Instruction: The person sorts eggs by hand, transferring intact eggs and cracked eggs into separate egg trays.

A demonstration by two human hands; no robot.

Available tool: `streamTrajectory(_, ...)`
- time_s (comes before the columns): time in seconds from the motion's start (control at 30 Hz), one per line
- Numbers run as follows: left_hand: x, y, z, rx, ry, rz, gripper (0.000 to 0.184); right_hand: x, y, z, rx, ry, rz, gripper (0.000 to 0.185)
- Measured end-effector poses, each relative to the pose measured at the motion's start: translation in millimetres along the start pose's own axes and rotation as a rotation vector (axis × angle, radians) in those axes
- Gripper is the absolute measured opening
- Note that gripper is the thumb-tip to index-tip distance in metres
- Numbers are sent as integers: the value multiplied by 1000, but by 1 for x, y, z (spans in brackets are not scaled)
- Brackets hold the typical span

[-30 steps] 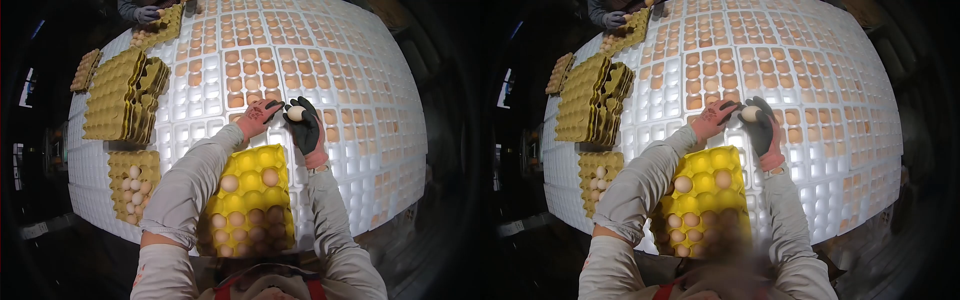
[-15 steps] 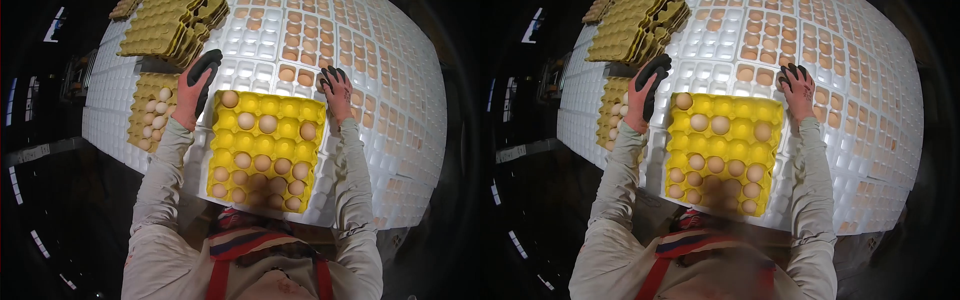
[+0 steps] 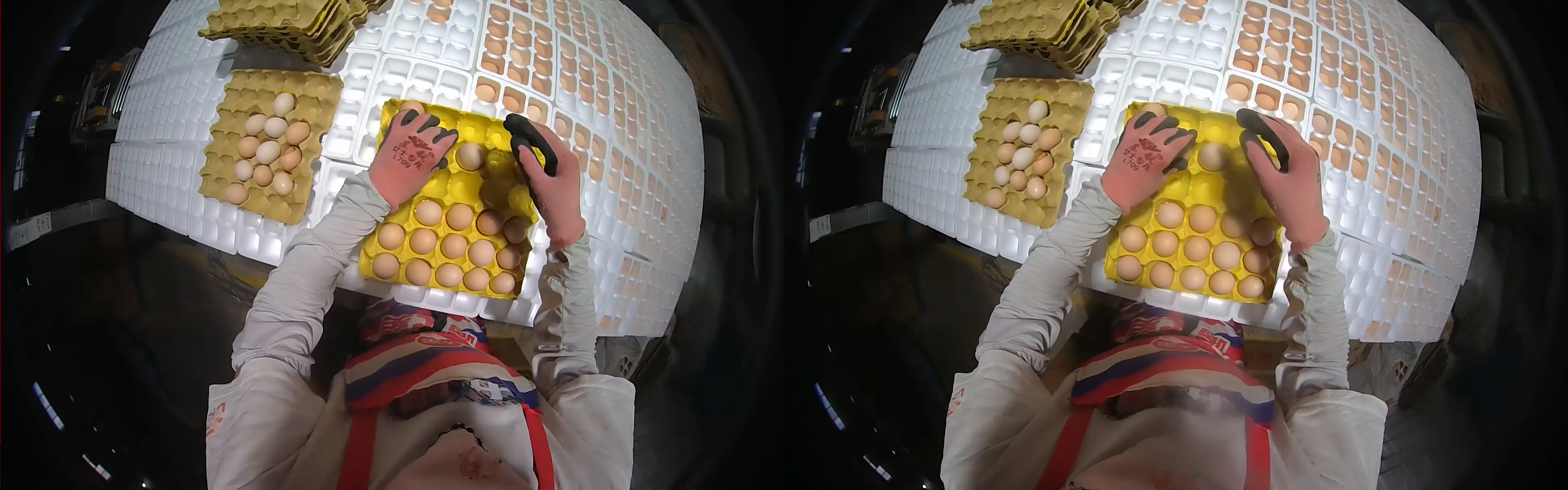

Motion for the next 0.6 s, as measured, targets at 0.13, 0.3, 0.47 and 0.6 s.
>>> streamTrajectory(0.13, 13, 1, 16, -126, -129, 230, 52, -10, -2, 55, 63, 119, 121, 36)
streamTrajectory(0.3, -12, -15, 4, -145, -34, 125, 45, -19, 20, 75, 507, -211, 866, 46)
streamTrajectory(0.47, -60, -30, 19, -11, 131, 288, 42, -32, -25, 93, 138, 84, 100, 58)
streamTrajectory(0.6, -76, -10, 21, 150, 219, 73, 40, -45, -60, 117, -141, 255, -729, 51)
Point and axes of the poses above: each hand's wrist, its own z-axis away from the middle knuckle, its own y-axis out of the palm, x = y × z, the point moved 4 cm from there along -z, towards the middle knuckle, and after that the axes turned 6 degrees about -z, right-handed, at the moved point
